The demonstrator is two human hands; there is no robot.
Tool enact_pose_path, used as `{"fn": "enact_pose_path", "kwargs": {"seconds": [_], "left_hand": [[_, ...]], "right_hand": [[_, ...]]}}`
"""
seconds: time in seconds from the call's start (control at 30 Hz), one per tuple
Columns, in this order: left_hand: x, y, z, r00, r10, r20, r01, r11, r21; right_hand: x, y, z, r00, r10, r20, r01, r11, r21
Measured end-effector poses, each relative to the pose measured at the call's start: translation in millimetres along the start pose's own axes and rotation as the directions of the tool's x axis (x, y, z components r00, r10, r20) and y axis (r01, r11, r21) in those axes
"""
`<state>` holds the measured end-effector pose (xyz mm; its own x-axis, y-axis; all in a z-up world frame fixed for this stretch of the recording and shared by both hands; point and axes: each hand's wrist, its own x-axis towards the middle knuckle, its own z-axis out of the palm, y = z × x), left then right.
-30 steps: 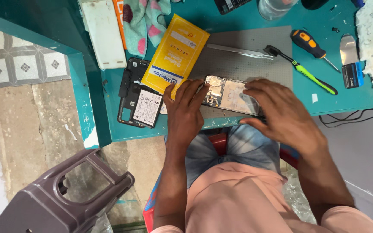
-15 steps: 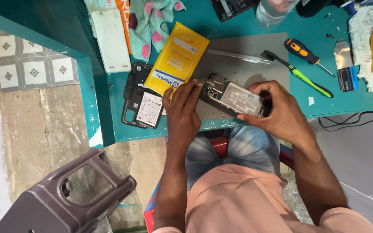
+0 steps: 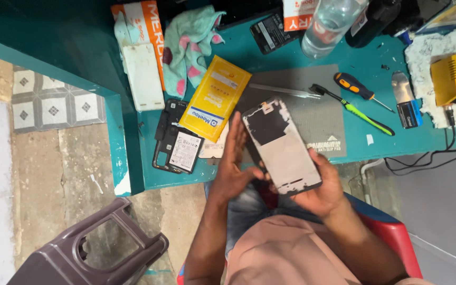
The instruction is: The person disassembles a mobile phone using a spudger and tweezers, removes components from the internal frame, and scrapes the edges of the device.
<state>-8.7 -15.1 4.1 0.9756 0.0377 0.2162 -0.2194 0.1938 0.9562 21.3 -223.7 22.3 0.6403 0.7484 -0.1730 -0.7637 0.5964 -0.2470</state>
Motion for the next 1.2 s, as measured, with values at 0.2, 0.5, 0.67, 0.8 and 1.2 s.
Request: {"fn": "enact_pose_path", "kwargs": {"seconds": [0.2,0.5,0.67,0.8,1.2], "left_hand": [[-4,-14,-14,0.996,-0.028,0.082,0.032,0.999,-0.041],[4,-7,-23,0.974,0.005,0.227,-0.081,0.941,0.329],[8,-4,-14,0.969,0.043,0.243,-0.17,0.83,0.531],[8,-5,-9,0.963,0.073,0.26,-0.203,0.83,0.519],[22,1,-15,0.969,0.092,0.231,-0.223,0.735,0.641]], "right_hand": [[4,13,-31,0.98,0.041,-0.193,-0.038,0.999,0.02],[4,15,-36,0.999,0.009,-0.054,-0.018,0.985,-0.174],[11,18,-20,0.996,0.029,-0.089,-0.046,0.979,-0.197],[12,21,-24,0.992,-0.002,-0.127,-0.023,0.981,-0.191],[9,-4,-25,0.959,0.009,-0.282,-0.236,0.576,-0.783]]}}
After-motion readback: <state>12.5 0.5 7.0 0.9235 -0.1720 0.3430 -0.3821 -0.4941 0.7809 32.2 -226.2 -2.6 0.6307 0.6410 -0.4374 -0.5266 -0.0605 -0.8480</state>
